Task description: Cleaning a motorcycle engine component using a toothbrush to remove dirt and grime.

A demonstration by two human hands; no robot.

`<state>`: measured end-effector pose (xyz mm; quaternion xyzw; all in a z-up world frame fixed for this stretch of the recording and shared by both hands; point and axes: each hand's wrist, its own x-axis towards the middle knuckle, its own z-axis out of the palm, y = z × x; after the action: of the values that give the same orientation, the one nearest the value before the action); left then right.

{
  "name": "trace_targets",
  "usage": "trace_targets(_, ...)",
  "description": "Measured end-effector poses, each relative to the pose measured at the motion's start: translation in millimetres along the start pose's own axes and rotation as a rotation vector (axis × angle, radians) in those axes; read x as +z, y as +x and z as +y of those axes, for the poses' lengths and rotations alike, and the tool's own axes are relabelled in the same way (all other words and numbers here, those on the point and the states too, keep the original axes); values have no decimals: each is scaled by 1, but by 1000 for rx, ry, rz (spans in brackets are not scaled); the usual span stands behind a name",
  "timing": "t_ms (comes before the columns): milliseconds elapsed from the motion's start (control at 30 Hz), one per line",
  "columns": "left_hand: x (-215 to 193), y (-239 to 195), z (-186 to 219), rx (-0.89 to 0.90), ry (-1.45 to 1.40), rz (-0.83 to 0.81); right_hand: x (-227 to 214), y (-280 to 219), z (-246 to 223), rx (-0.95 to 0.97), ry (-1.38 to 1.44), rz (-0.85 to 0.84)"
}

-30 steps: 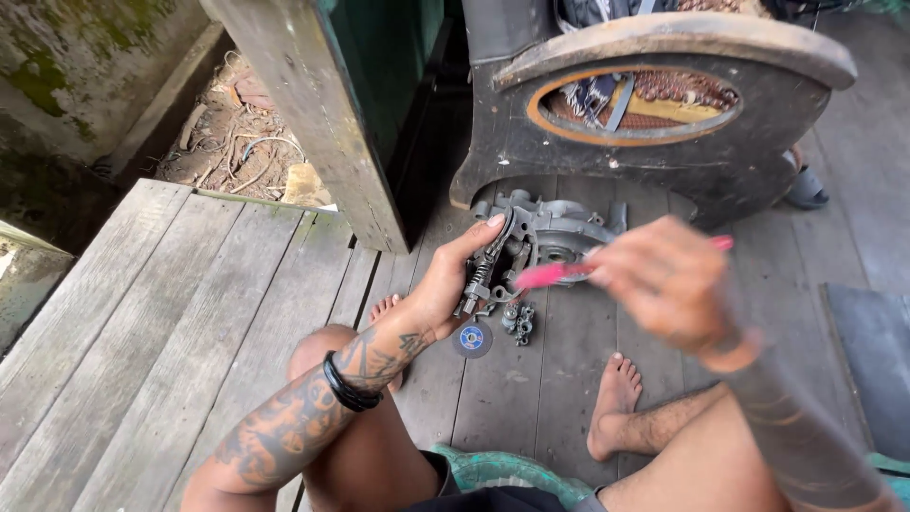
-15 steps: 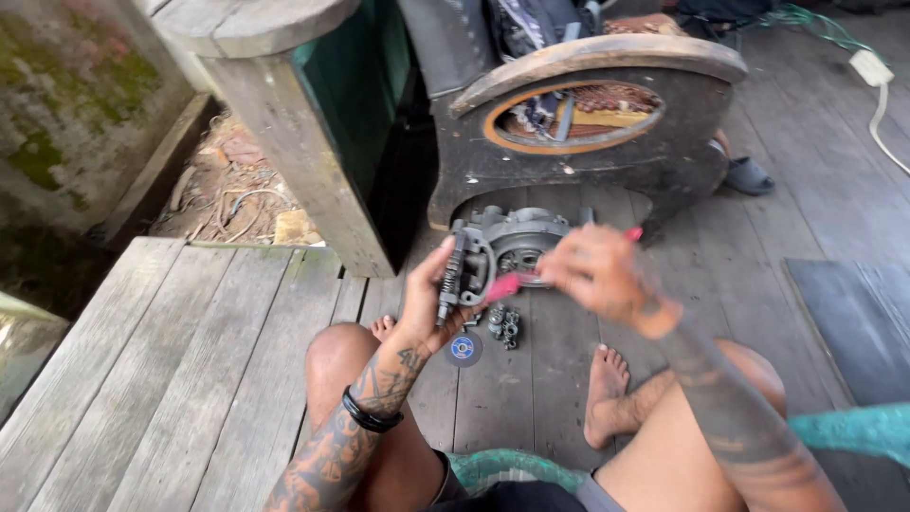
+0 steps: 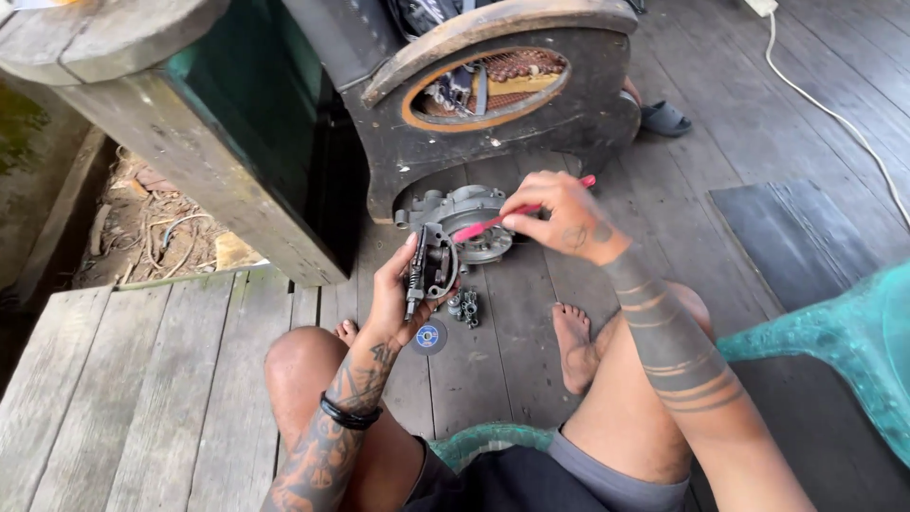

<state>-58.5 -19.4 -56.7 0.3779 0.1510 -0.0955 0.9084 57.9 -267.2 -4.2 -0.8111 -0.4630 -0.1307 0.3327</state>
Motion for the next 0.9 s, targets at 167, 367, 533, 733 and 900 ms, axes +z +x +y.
trace_targets(167,-12,0,-14,-7,-4,7,0,-14,-39,-6,66,-21)
trace_targets(367,4,-12,-8,4,-25,-9,2,-19,-7,1,0,19)
trace_targets(533,-5,-20,-9,42,-43,-27,-17,-21,0,87,0,105)
trace_targets(733,-5,-26,-4,53,-146,-25,8,-7,-53,-76,179,-17)
trace_targets(900,-2,-30,-6,38,-205,-115,6,0,-30,-71,85,9)
